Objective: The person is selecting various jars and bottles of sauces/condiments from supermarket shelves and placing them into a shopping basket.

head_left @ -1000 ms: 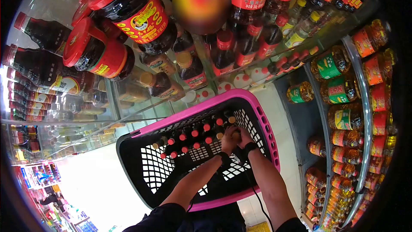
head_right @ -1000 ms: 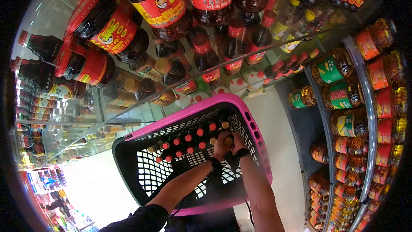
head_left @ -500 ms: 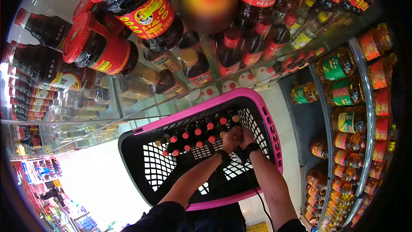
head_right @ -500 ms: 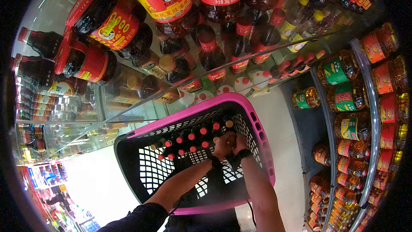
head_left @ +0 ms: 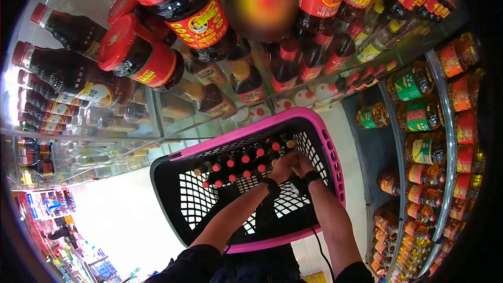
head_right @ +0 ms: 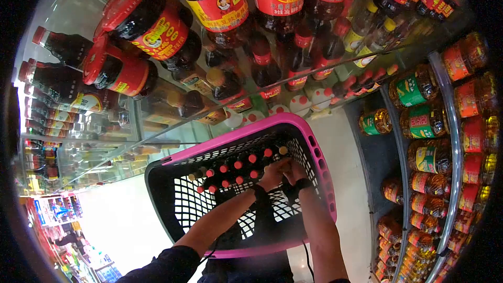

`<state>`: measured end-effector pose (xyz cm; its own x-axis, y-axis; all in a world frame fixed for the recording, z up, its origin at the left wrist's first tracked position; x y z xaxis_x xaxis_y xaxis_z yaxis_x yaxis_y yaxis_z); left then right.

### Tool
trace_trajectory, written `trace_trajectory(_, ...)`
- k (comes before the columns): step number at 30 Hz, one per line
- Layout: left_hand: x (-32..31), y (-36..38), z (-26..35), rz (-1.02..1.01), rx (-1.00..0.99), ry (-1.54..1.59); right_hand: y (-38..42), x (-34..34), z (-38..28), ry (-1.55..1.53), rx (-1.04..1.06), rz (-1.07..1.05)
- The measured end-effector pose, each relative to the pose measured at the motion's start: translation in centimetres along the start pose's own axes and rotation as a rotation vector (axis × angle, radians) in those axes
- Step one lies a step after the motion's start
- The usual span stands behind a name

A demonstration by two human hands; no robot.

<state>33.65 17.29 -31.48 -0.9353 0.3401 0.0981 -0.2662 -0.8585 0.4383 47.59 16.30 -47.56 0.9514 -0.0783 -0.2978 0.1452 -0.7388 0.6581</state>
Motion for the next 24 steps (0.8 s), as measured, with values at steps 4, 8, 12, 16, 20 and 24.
trace_trajectory(4, 1.0, -0.2, -0.3, 0.089, -0.165, 0.196, 3.9, -2.4, -4.5, 0.87, 0.345, -0.051)
trace_trajectory(8, 2.9, 2.0, 1.9, 0.118, -0.123, 0.589, 1.6, -2.0, -3.6, 0.171, -0.035, 0.041)
trace_trajectory(12, 4.3, 6.1, 3.3, 0.241, 0.022, 0.642, 1.4, -2.0, -2.3, -0.31, -0.314, 0.11)
trace_trajectory(16, 5.2, 9.9, 2.4, 0.429, 0.045, 0.623, 3.5, -3.9, -4.9, -0.406, -0.424, 0.206)
trace_trajectory(20, 5.9, 13.0, 1.2, 0.591, 0.04, 0.517, 4.8, -3.6, -5.2, -0.346, -0.309, 0.192)
trace_trajectory(24, 6.8, 16.9, 0.5, 0.667, 0.181, 0.668, 4.7, -2.8, -6.1, -0.265, -0.371, 0.098)
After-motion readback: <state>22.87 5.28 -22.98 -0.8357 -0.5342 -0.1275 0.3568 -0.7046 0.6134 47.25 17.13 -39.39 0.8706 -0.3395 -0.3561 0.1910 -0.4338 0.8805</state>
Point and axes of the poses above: each hand's wrist, its own y-axis away from the middle knuckle, its own x-axis out of the back of the hand, z = x × y, the point moved 2 cm from there along -y, towards the middle knuckle
